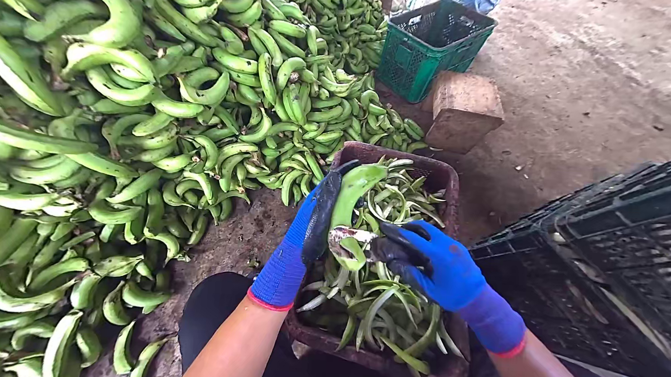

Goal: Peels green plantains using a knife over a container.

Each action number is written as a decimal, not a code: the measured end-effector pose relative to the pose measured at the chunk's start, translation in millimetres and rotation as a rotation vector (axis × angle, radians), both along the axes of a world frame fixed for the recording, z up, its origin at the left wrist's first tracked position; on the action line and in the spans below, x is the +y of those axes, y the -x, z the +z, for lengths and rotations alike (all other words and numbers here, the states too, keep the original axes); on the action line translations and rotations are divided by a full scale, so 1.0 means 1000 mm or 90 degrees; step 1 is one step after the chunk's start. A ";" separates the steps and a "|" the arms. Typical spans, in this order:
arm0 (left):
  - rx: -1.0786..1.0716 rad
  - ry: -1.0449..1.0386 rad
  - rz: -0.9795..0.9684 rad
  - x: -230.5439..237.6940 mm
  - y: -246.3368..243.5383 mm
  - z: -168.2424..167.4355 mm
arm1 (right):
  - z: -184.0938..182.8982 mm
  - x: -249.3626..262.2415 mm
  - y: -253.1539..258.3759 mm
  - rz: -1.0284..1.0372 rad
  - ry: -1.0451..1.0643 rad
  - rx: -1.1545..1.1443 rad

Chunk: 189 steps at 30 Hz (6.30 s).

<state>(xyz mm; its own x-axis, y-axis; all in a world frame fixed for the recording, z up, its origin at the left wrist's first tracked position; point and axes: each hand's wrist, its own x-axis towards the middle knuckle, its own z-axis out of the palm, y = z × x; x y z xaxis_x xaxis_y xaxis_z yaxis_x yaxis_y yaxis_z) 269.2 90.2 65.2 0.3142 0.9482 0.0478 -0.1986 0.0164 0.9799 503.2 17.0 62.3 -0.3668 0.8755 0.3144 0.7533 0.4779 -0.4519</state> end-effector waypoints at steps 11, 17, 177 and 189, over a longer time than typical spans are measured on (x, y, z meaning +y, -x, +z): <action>-0.053 0.148 -0.062 -0.009 -0.002 0.008 | 0.024 0.034 -0.045 -0.306 0.043 0.069; 0.149 -0.127 0.217 0.003 0.005 0.005 | 0.005 0.003 -0.002 -0.005 0.240 0.187; 0.141 -0.059 0.036 -0.013 -0.005 -0.003 | -0.003 0.051 -0.047 -0.245 0.216 0.151; 0.057 0.123 -0.118 -0.017 -0.044 0.003 | 0.025 0.012 -0.017 -0.218 0.415 0.626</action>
<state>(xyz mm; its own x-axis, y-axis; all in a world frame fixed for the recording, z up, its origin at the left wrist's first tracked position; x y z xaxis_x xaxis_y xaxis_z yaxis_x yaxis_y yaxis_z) 313.7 73.3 68.2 0.4776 0.8631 -0.1642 -0.0879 0.2329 0.9685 520.6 29.3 87.1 0.0596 0.9769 -0.2055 -0.0002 -0.2058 -0.9786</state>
